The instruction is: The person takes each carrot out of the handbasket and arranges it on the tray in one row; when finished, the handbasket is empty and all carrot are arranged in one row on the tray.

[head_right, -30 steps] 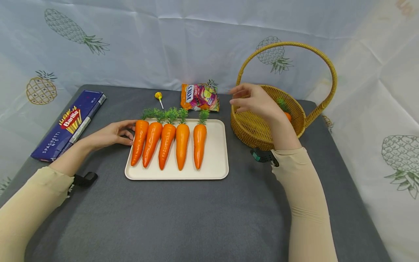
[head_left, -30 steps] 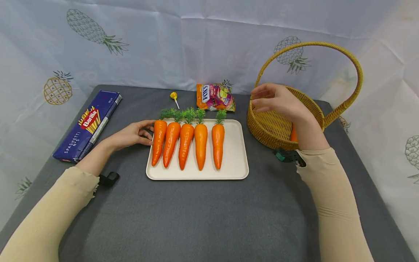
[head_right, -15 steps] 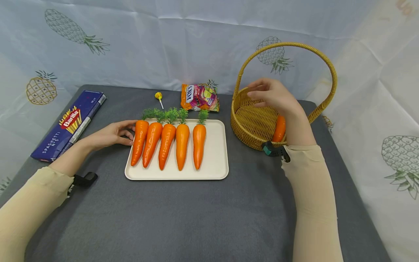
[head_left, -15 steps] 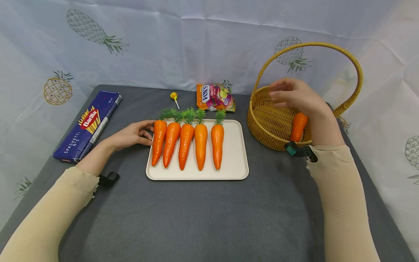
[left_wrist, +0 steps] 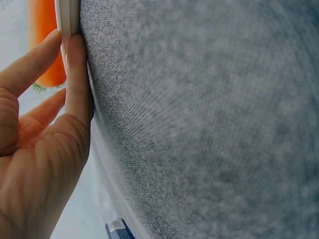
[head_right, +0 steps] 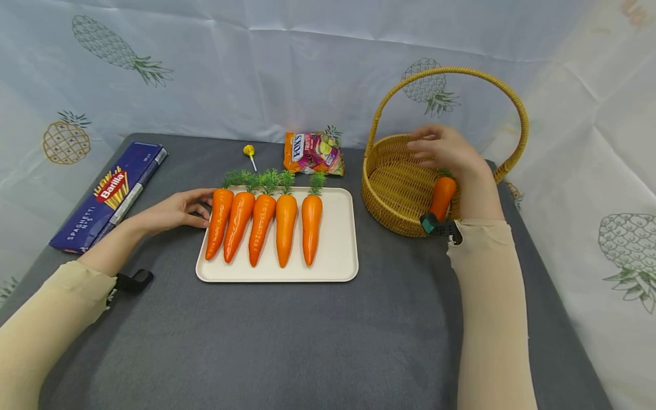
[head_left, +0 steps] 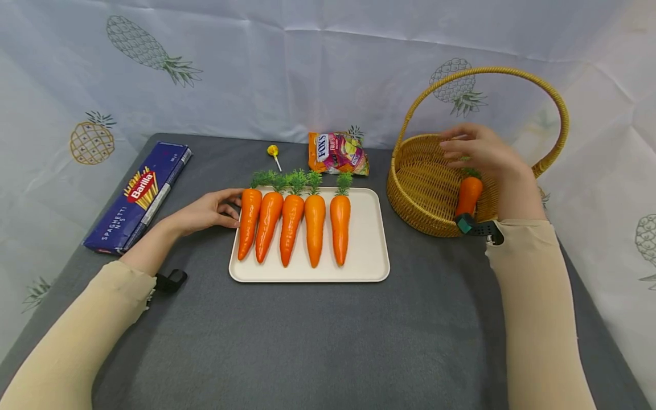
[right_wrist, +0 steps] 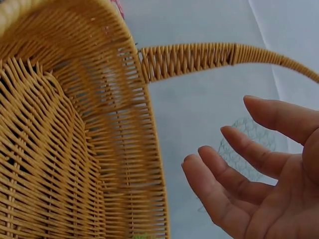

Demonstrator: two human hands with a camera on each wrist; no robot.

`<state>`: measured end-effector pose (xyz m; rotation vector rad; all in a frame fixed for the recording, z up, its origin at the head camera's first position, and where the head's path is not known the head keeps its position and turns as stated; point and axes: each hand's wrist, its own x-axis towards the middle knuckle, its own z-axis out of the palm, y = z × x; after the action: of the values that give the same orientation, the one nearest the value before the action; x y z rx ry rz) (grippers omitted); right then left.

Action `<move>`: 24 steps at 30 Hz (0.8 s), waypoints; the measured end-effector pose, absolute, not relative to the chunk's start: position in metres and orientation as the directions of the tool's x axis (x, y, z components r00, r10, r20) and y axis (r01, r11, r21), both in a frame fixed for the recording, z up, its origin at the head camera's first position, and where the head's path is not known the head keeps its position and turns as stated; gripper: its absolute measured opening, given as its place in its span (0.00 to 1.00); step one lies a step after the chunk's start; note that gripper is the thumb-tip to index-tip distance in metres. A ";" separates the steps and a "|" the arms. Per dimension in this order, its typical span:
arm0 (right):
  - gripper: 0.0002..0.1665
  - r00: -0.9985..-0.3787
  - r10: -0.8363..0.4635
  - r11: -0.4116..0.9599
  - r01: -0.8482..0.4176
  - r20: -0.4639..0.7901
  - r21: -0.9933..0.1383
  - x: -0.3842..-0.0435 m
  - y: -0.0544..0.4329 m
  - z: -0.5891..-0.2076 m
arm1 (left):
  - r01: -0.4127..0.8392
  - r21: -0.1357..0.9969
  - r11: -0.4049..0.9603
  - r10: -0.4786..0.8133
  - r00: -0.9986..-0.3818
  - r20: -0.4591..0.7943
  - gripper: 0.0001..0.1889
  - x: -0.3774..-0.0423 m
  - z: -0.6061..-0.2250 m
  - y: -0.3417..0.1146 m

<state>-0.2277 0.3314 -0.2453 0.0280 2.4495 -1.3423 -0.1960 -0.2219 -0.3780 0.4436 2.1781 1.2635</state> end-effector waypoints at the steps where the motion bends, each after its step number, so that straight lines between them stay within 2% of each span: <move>1: 0.27 -0.939 -0.138 0.560 0.190 -0.316 -0.807 -0.229 0.334 -0.246 | -0.001 0.868 0.496 0.545 -0.778 -0.312 0.44 -0.196 -0.378 -0.222; 10: 0.23 -0.919 -0.093 0.557 0.272 -0.384 -0.785 -0.238 0.355 -0.253 | -0.006 0.863 0.505 0.540 -0.778 -0.321 0.44 -0.197 -0.378 -0.222; 18: 0.31 -0.904 -0.050 0.611 0.309 -0.425 -0.729 -0.243 0.369 -0.254 | -0.005 0.870 0.493 0.545 -0.777 -0.314 0.45 -0.197 -0.378 -0.223; 24: 0.30 -0.899 -0.015 0.613 0.337 -0.437 -0.715 -0.242 0.373 -0.253 | -0.011 0.865 0.502 0.536 -0.781 -0.321 0.45 -0.196 -0.379 -0.222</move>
<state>-0.2418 0.3733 -0.2529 0.2572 2.4381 -1.1999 -0.1963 -0.2218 -0.3789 0.4295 2.1794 1.2611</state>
